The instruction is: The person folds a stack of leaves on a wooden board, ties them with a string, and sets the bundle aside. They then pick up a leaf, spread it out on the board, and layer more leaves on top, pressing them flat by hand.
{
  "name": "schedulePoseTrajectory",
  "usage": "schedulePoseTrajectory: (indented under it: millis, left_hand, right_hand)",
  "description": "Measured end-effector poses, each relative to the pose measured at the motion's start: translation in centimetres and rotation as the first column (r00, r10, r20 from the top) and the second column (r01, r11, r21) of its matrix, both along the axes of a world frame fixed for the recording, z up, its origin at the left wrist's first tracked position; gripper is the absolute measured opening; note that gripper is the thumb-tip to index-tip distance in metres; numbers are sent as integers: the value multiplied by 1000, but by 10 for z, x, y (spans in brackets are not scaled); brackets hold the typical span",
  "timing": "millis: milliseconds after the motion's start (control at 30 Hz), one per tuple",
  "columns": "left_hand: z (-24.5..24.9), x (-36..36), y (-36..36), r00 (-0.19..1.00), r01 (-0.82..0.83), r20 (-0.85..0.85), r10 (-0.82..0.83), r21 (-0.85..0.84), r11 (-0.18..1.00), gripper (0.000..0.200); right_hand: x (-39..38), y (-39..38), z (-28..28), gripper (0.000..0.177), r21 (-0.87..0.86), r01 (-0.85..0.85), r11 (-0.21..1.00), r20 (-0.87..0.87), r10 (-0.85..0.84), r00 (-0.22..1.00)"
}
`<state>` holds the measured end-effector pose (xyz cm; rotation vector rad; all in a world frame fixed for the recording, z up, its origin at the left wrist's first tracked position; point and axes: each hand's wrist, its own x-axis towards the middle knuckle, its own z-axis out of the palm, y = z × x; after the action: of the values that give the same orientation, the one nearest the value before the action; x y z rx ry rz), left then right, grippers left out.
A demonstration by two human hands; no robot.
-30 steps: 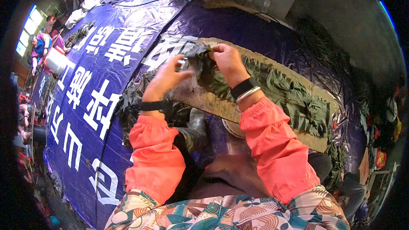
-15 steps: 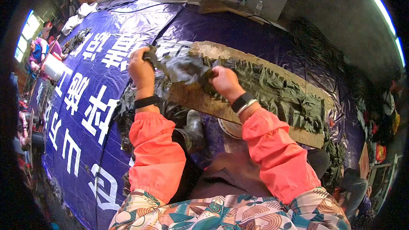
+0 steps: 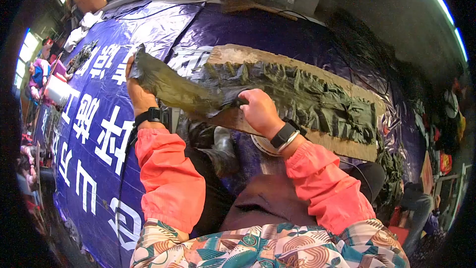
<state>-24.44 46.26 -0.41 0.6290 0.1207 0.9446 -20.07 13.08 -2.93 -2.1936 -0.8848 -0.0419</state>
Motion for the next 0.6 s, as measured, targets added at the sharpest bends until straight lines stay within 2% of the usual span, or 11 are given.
schedulePoseTrajectory:
  millis: [67,133,167,200,267,300,367,400,500,533,600]
  left_hand:
    - [26,9,-17,999,34,9,-35,123,992,22]
    - [42,22,-47,998,-7,-46,30,427,904,21]
    - [50,26,-67,978,56,-201,52,495,867,22]
    - [49,33,-83,983,13,-138,122,710,704,23]
    - [48,45,-109,994,109,-80,-74,713,692,22]
    - [51,46,-120,994,113,-81,-79,714,691,22]
    - [57,42,-138,906,401,-49,-421,419,815,24]
    - [57,40,-139,902,411,-56,-428,413,812,24]
    - [60,37,-122,931,348,27,-364,234,908,20]
    - [60,39,-111,931,349,27,-365,236,907,20]
    - [58,45,-85,937,342,23,-349,151,928,20]
  right_hand:
    - [-8,-9,2,26,6,6,1000,5,-6,1000]
    - [-15,-19,4,25,-4,-14,1000,0,14,1000]
    - [-16,-23,2,24,-5,-12,1000,-7,12,1000]
    - [-19,-28,3,24,-6,-4,1000,-9,4,1000]
    - [-24,-37,10,24,-11,7,1000,-79,-8,997]
    - [-24,-42,12,24,-10,13,1000,-79,-13,997]
    - [-24,-54,14,26,-75,46,996,6,-46,999]
    - [-23,-61,12,26,-78,53,996,-3,-53,999]
    - [-10,-72,-10,26,-89,69,994,207,-49,977]
    - [-10,-73,-10,26,-87,70,994,207,-50,977]
    - [-10,-72,-10,21,-178,106,978,314,-46,948]
